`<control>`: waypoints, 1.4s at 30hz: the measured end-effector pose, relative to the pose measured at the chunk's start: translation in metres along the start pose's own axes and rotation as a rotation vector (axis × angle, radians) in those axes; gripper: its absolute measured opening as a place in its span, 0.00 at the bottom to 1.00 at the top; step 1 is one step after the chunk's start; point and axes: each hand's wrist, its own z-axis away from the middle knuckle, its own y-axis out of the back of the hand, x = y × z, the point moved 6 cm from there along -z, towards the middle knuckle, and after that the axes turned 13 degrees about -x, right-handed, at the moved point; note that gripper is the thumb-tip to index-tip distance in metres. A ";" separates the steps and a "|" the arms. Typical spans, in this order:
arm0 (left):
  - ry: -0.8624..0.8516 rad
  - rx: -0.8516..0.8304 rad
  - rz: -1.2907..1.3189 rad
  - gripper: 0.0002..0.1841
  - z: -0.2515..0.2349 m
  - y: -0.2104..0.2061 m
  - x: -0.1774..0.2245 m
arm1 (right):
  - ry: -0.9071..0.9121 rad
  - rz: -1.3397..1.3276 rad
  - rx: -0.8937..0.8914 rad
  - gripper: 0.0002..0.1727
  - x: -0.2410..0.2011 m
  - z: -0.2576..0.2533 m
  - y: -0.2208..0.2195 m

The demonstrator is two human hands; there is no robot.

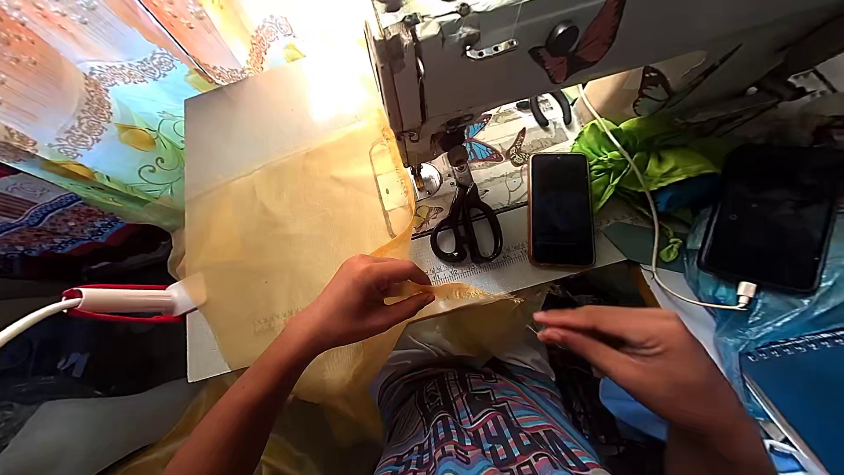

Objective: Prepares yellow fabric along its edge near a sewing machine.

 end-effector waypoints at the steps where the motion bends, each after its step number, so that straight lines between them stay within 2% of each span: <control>1: -0.024 0.001 -0.037 0.07 -0.002 -0.001 0.004 | 0.033 -0.061 0.040 0.13 -0.007 -0.014 -0.001; 3: -0.058 0.019 -0.130 0.07 -0.006 -0.004 0.013 | 0.092 -0.070 0.063 0.13 -0.015 -0.040 -0.010; 7: -0.127 0.094 -0.357 0.08 -0.006 -0.008 0.033 | 0.178 0.021 -0.051 0.11 -0.020 -0.075 -0.040; 10: -0.132 0.161 -0.551 0.12 0.002 -0.009 0.042 | 0.289 0.217 0.074 0.08 -0.027 -0.072 -0.046; 12: -0.145 0.201 -0.557 0.14 0.009 -0.011 0.044 | 0.361 0.330 0.162 0.08 -0.031 -0.063 -0.046; 17: -0.290 0.261 -0.620 0.04 0.014 -0.022 0.050 | 0.402 0.421 0.251 0.06 -0.030 -0.049 -0.047; 23: -0.343 0.225 -0.682 0.03 0.009 -0.025 0.052 | 0.290 0.165 0.152 0.13 -0.024 -0.050 -0.042; 29: -0.352 0.157 -0.688 0.04 0.001 -0.032 0.053 | 0.168 0.085 0.052 0.10 -0.024 -0.050 -0.040; 32: -0.351 0.117 -0.674 0.05 -0.001 -0.037 0.052 | 0.086 0.069 -0.129 0.12 -0.018 -0.046 -0.044; 36: -0.341 0.079 -0.629 0.04 -0.003 -0.040 0.050 | 0.076 -0.124 -0.439 0.11 -0.015 -0.037 -0.049; 38: -0.328 0.065 -0.592 0.05 -0.004 -0.040 0.047 | 0.128 -0.248 -0.445 0.12 -0.017 -0.035 -0.045; 42: -0.316 0.064 -0.543 0.08 -0.009 -0.043 0.045 | 0.258 -0.581 -0.332 0.11 -0.021 -0.042 -0.035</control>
